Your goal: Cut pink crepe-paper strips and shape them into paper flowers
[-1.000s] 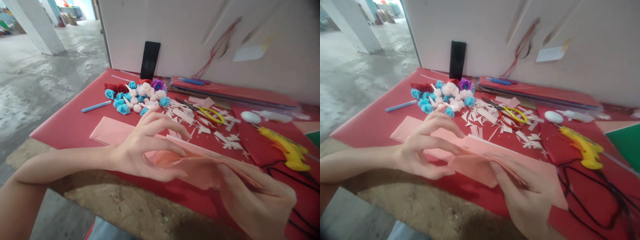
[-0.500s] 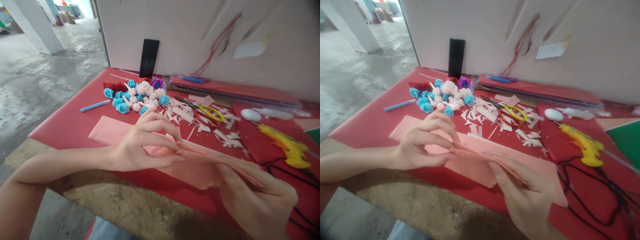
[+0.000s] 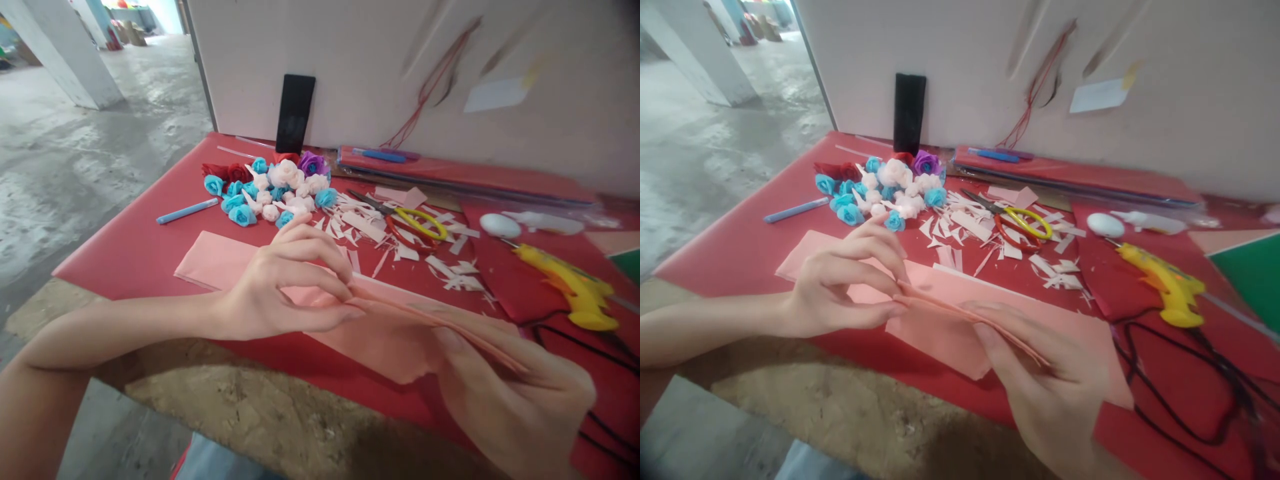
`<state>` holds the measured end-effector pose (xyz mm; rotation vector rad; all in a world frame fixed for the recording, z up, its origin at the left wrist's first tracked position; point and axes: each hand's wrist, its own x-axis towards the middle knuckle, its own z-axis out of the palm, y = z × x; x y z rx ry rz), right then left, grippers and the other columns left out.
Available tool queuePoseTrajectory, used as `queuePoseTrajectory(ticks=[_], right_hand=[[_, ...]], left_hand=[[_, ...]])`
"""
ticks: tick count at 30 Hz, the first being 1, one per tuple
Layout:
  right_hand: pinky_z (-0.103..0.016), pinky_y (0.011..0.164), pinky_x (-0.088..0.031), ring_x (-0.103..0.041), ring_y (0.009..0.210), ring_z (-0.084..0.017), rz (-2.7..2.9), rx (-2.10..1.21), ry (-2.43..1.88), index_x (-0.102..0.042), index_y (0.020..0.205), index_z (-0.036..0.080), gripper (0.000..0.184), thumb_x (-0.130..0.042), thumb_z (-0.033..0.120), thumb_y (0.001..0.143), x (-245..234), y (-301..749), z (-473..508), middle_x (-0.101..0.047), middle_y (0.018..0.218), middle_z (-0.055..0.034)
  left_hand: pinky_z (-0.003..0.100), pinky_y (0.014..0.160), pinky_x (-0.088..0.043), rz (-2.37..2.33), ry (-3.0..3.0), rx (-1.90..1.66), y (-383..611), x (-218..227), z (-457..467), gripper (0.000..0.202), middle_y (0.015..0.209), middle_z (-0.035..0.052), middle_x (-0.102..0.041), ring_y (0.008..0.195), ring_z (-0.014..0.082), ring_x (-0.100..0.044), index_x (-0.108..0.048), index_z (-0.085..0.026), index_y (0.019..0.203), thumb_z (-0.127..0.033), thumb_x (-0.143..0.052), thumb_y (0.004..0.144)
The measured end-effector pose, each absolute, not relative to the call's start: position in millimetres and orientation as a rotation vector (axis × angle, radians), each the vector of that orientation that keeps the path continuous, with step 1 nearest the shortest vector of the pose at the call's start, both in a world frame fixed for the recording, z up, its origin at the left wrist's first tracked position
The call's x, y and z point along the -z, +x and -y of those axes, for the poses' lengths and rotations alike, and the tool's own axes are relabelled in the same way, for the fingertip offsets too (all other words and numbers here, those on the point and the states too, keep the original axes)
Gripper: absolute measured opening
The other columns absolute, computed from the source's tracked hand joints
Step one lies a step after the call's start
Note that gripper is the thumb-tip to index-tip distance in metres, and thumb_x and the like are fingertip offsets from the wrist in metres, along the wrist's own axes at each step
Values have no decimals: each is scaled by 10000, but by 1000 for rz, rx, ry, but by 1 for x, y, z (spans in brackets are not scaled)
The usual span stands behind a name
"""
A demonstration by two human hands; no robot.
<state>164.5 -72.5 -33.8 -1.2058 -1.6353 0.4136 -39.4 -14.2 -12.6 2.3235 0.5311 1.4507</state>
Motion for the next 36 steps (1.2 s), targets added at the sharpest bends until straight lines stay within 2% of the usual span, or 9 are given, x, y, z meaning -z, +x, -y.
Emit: queuePoseTrajectory(ticks=[5, 7, 11, 13, 17, 19, 23, 28, 36], right_hand=[[-165, 713, -546, -645, 705, -76, 1609, -382, -1216, -620, 892, 499, 388, -605, 144, 738, 32, 163, 72, -670, 837, 182], [-156, 701, -545, -644, 691, -73, 1601, -374, -1219, -624, 883, 492, 374, -611, 149, 735, 32, 162, 73, -671, 827, 182], [-161, 704, -544, -642, 698, -75, 1621, -368, -1217, -623, 893, 487, 359, -602, 160, 745, 32, 163, 73, -672, 830, 179], [-189, 701, -552, -643, 701, -92, 1635, -380, -1207, -631, 891, 470, 349, -593, 153, 750, 32, 163, 74, -675, 828, 161], [-207, 696, -557, -647, 691, -110, 1644, -399, -1216, -647, 864, 437, 362, -591, 105, 733, 32, 164, 74, -681, 817, 138], [-201, 697, -557, -648, 682, -111, 1636, -389, -1224, -651, 858, 433, 358, -600, 105, 724, 32, 164, 75, -683, 809, 133], [-173, 706, -545, -647, 690, -93, 1640, -374, -1238, -648, 860, 448, 334, -599, 143, 732, 31, 164, 75, -682, 802, 143], [-155, 714, -539, -647, 686, -78, 1630, -424, -1224, -639, 880, 466, 366, -596, 133, 733, 30, 163, 75, -680, 820, 161], [-179, 652, -560, -655, 640, -111, 1629, -435, -1208, -676, 809, 383, 274, -608, 138, 708, 26, 160, 73, -691, 762, 115]], left_hand=[[329, 808, -438, -571, 2283, -1374, -41, 11, 16, 117, 688, 11, -642, 715, 112, -585, -555, -169, 659, -191, -657, 711], [344, 878, -420, -618, 2172, -1317, -41, 11, 19, 150, 728, 4, -651, 726, 108, -603, -539, -170, 761, -198, -671, 696], [363, 1004, -344, -640, 2029, -1151, -42, 11, 23, 363, 871, 42, -696, 826, 131, -646, -509, -148, 992, -224, -681, 681], [369, 1027, -325, -661, 2066, -1078, -43, 11, 24, 288, 878, 47, -706, 831, 138, -653, -556, -139, 954, -230, -663, 701], [343, 1014, -367, -657, 2140, -1076, -44, 8, 24, 72, 809, 8, -716, 695, 88, -649, -624, -148, 813, -187, -614, 754], [327, 1016, -379, -638, 2152, -1131, -44, 8, 24, 34, 786, -9, -718, 649, 70, -639, -631, -158, 780, -172, -604, 765], [319, 1011, -401, -626, 2155, -1171, -44, 11, 25, 38, 802, -8, -718, 660, 73, -643, -631, -171, 788, -164, -599, 769], [314, 993, -428, -591, 2203, -1172, -46, 12, 24, 168, 856, -11, -714, 698, 79, -651, -609, -204, 932, -145, -585, 776], [332, 980, -436, -573, 2234, -1171, -46, 8, 24, 72, 776, 26, -719, 688, 86, -656, -630, -144, 808, -108, -591, 759]])
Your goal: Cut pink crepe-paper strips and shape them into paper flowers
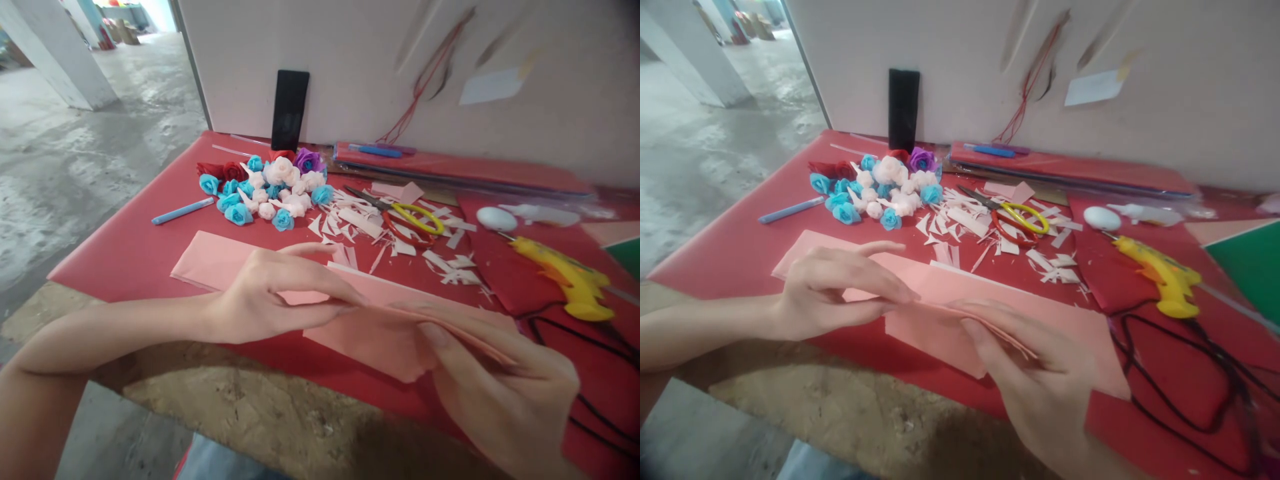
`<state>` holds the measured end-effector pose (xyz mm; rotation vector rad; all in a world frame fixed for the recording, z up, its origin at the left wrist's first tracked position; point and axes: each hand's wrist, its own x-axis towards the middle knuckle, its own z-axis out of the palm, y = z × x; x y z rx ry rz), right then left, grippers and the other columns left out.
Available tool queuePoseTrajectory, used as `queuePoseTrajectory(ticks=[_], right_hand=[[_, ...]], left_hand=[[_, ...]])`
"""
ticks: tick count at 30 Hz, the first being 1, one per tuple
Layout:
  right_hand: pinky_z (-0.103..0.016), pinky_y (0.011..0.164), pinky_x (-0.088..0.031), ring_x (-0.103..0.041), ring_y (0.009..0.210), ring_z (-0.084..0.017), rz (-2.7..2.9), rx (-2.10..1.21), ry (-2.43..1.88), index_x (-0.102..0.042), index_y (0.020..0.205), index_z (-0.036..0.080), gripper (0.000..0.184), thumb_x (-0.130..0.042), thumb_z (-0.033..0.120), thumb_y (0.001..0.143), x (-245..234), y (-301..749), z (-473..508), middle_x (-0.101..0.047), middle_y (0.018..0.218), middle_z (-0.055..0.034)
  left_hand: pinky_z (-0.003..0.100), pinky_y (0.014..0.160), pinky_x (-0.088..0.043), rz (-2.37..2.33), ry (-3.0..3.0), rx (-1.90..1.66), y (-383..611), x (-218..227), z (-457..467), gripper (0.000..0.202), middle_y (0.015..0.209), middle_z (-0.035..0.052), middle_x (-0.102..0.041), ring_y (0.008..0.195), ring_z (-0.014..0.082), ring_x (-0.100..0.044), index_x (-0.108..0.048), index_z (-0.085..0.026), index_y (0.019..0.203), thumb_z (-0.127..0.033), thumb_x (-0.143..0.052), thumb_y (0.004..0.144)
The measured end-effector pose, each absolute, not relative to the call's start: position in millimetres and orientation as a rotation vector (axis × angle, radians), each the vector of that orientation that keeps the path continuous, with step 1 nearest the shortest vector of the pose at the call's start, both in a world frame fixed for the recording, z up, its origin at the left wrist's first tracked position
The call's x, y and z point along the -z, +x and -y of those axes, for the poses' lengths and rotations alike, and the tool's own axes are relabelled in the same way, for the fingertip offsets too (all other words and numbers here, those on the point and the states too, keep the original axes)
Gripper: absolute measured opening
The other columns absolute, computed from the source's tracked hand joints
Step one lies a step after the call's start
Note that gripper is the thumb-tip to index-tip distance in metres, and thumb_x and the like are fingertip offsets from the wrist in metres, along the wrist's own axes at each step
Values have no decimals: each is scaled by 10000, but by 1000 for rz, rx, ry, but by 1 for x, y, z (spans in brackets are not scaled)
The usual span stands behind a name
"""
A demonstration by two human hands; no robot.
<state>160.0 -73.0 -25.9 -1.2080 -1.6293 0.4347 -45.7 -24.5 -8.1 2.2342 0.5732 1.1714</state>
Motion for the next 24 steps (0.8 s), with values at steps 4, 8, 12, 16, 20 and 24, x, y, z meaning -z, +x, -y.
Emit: queuePoseTrajectory(ticks=[4, 8, 12, 16, 20, 24], right_hand=[[-180, 636, -563, -657, 644, -112, 1620, -462, -1217, -676, 800, 389, 273, -602, 143, 709, 26, 160, 72, -690, 755, 119], [-176, 628, -563, -657, 636, -113, 1595, -476, -1220, -685, 771, 374, 270, -610, 128, 689, 25, 157, 70, -691, 744, 110], [-164, 616, -557, -658, 629, -112, 1551, -565, -1209, -692, 735, 365, 244, -616, 140, 679, 21, 152, 68, -690, 731, 105], [-183, 610, -558, -658, 612, -126, 1559, -783, -1221, -700, 681, 332, 165, -619, 188, 678, 16, 149, 67, -688, 682, 79], [-193, 562, -556, -656, 582, -143, 1570, -994, -1258, -699, 660, 301, 135, -618, 193, 662, 14, 146, 68, -687, 666, 57], [-177, 490, -537, -644, 536, -143, 1517, -1113, -1226, -683, 598, 292, 149, -604, 168, 621, 11, 140, 69, -677, 615, 55]], left_hand=[[313, 967, -446, -590, 2251, -1177, -46, 6, 24, 76, 770, 25, -720, 687, 89, -661, -638, -144, 796, -100, -594, 752], [280, 952, -456, -597, 2270, -1194, -46, 5, 22, 85, 771, 14, -721, 686, 81, -660, -642, -150, 781, -90, -592, 747], [273, 925, -473, -617, 2174, -1144, -47, 6, 21, 131, 811, 5, -718, 724, 91, -662, -630, -161, 866, -118, -606, 744], [172, 679, -522, -660, 2087, -793, -45, 1, 20, 196, 834, 38, -707, 736, 99, -654, -610, -126, 962, -211, -556, 793], [141, 526, -449, -734, 2239, -558, -43, -6, 25, 223, 684, 27, -676, 554, 67, -582, -642, -106, 784, -280, -508, 824], [146, 484, -393, -863, 2288, -314, -41, -10, 31, 274, 596, -5, -632, 473, 51, -513, -632, -130, 732, -341, -485, 829]])
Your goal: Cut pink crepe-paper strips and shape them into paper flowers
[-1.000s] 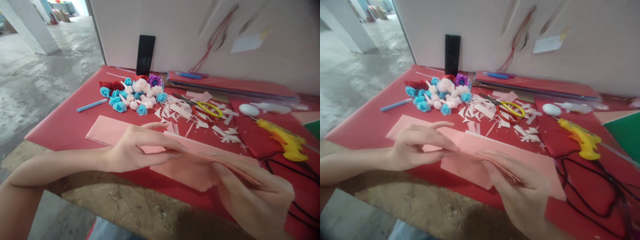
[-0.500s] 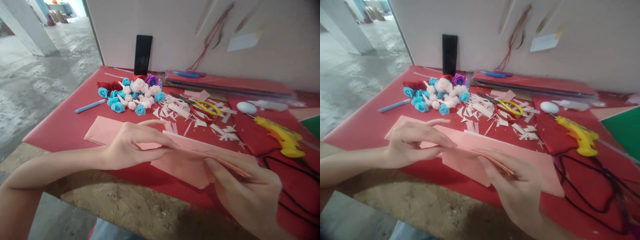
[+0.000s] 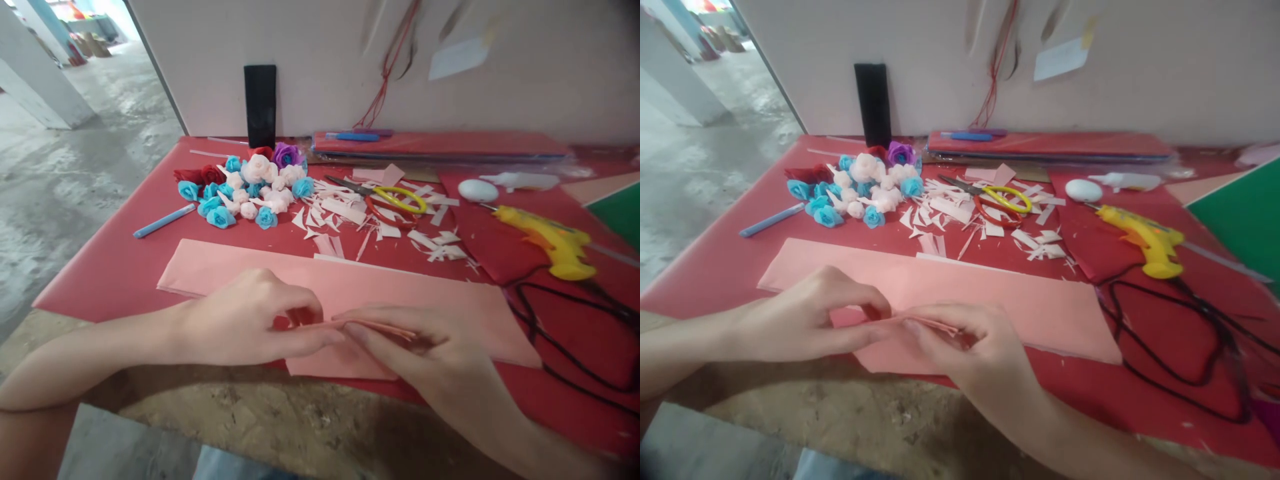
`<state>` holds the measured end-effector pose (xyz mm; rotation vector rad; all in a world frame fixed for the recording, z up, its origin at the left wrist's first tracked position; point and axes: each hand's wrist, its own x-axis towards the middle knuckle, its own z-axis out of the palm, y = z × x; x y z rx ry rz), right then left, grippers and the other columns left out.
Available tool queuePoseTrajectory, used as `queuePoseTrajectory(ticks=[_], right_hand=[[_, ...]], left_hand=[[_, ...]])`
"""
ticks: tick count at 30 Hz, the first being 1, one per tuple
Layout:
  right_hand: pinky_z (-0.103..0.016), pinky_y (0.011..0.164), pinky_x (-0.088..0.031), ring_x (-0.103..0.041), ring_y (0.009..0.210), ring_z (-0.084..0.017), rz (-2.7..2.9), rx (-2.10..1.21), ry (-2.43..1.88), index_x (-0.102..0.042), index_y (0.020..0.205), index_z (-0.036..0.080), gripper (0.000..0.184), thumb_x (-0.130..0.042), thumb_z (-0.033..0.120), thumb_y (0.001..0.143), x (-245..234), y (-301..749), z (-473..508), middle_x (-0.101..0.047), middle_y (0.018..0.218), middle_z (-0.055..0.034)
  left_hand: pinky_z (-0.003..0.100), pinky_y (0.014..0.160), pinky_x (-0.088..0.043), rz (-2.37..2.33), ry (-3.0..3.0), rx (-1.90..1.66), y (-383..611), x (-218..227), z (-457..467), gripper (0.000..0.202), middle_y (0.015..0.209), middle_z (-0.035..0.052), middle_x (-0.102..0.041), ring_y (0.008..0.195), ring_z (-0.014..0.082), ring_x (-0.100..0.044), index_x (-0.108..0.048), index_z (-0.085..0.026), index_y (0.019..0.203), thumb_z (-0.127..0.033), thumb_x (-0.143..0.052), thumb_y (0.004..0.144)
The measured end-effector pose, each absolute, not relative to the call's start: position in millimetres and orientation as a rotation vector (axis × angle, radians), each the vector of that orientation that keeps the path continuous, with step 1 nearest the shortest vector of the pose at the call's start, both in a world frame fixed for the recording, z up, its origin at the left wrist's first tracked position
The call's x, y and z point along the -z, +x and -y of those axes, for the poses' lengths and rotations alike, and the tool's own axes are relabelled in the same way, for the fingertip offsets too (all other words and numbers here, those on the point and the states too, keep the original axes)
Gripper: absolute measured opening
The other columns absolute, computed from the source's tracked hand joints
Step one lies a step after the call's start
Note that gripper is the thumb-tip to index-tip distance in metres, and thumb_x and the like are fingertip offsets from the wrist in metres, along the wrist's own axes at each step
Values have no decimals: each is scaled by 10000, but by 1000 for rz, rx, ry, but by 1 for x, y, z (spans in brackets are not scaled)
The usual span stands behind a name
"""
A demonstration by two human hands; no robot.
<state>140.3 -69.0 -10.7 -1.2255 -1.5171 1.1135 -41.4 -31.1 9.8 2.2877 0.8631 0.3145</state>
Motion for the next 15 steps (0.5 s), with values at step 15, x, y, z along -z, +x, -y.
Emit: queuePoseTrajectory(ticks=[15], right_hand=[[-61, 543, -436, -575, 602, -25, 1624, -1168, -1083, -680, 690, 238, 143, -598, 121, 699, 22, 141, 73, -629, 658, 65]], left_hand=[[167, 397, -201, -637, 2233, -161, -33, 1, 37, 327, 457, -65, -273, 389, 25, -224, -395, -136, 541, -220, -384, 856]])
